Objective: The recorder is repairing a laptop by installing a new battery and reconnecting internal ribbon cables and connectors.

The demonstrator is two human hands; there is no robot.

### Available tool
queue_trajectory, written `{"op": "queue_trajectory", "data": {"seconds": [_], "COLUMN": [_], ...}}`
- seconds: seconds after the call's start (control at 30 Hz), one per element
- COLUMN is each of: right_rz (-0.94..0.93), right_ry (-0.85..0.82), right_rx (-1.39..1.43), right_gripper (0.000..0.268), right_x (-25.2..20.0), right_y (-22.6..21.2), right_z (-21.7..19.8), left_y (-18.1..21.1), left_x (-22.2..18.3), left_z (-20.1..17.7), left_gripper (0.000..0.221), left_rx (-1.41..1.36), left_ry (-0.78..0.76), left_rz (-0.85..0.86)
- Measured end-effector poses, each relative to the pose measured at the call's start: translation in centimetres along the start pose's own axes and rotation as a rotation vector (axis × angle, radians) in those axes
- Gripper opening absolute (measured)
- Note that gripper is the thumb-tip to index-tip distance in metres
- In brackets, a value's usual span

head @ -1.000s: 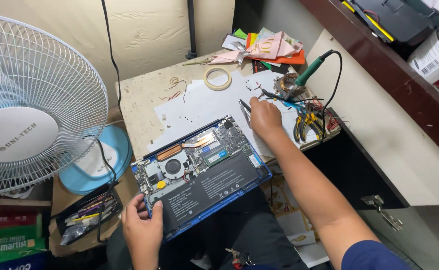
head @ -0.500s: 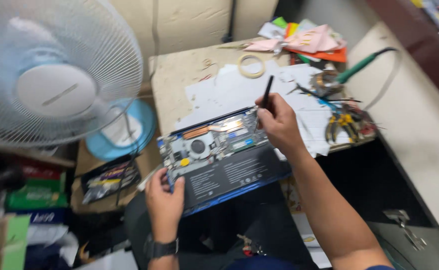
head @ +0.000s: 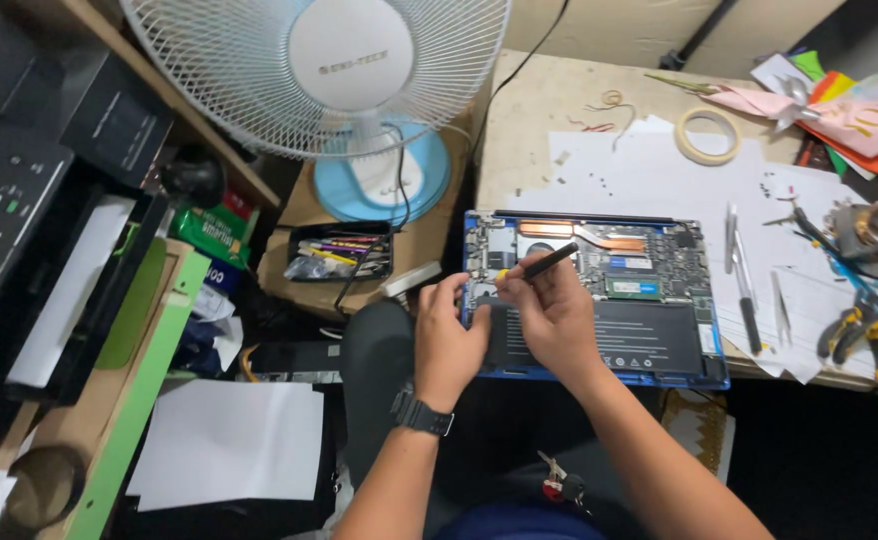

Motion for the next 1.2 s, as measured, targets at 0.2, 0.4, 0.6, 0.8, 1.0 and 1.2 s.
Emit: {"op": "queue_trajectory", "data": {"seconds": [0.2, 0.4, 0.6, 0.8, 1.0, 1.2], "right_rz": [-0.017, -0.002, -0.001, 0.007, -0.006, -0.007], "right_ry": [0.042, 0.050, 0.050, 0.067, 0.072, 0.061], "right_rx": [-0.143, -0.160, -0.184, -0.207, -0.239, -0.243], "right_gripper": [0.022, 0.020, 0.020, 0.018, 0.017, 0.017], "right_x": [0.6, 0.5, 0.6, 0.5, 0.5, 0.5], "right_y": [1.3, 1.5, 1.8, 1.9, 1.4, 1.1], "right_z": [0.3, 0.3, 0.3, 0.3, 0.4, 0.5], "left_y": [-0.1, -0.1, -0.1, 0.2, 0.3, 0.6], "left_x": [0.1, 0.0, -0.1, 0.0, 0.1, 0.1], "left_z": [0.0, 0.0, 0.2, 0.1, 0.1, 0.0], "left_gripper": [0.046, 0.046, 0.046, 0.046, 0.046, 0.046], "left_rx": [-0.006, -0.004, 0.010, 0.004, -0.013, -0.005], "left_ry": [0.002, 0.008, 0.012, 0.002, -0.018, -0.016], "left_rz": [-0.027, -0.008, 0.022, 0.013, -0.019, -0.003]}}
Point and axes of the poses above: each hand's wrist, its own x-axis towards the middle knuckle, its own z-axis out of the palm, y = z × x, the point moved 7 cm from there along x, towards the middle knuckle, and after that the axes turned 12 degrees about z, right-handed, at the moved point
